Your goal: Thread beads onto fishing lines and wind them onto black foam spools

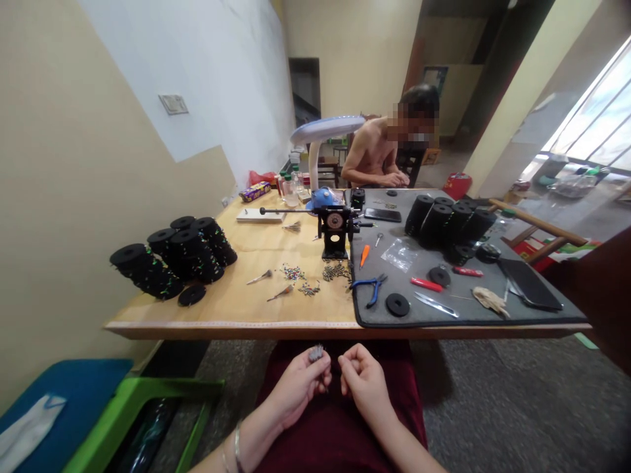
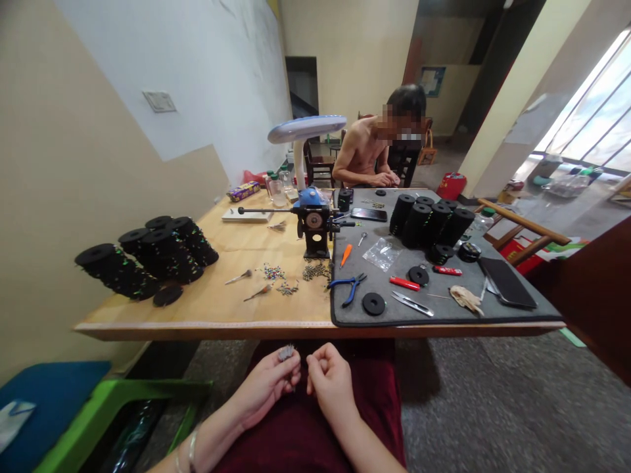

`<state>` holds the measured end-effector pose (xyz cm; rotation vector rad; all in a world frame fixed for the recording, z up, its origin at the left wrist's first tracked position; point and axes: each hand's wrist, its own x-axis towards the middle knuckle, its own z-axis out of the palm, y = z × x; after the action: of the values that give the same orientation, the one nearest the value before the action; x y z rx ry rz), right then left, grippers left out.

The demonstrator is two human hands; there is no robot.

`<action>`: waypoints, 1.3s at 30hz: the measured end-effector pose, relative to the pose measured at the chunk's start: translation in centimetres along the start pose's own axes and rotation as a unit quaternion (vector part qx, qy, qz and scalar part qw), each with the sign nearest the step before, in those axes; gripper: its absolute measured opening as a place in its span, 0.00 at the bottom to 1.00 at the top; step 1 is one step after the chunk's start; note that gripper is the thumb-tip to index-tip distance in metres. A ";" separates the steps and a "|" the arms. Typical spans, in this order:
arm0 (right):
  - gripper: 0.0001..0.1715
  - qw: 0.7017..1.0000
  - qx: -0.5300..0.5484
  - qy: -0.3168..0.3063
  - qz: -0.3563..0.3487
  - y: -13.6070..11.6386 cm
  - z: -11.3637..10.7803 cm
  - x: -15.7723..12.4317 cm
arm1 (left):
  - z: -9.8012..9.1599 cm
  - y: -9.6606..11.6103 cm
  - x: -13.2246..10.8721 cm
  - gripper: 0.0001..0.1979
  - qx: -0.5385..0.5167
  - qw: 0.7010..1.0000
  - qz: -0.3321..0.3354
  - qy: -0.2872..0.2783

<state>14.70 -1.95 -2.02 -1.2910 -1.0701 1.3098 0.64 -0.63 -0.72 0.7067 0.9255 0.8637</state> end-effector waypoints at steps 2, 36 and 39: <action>0.23 1.000 -0.017 0.000 -0.011 0.1 0.0 -0.1 | -0.1 -0.1 0.1 0.17 -0.004 1.000 0.001 0.004; 0.24 0.999 -0.001 -0.034 0.011 0.1 0.3 0.1 | 0.4 0.4 -0.4 0.16 0.156 0.981 0.110 0.037; 0.25 0.998 0.023 -0.054 0.028 0.0 0.4 0.2 | 0.3 0.5 -0.4 0.16 0.186 0.975 0.116 0.028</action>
<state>14.33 -1.78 -2.00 -1.2351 -1.0786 1.4531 0.62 -0.81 -0.01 1.1357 1.0826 0.9281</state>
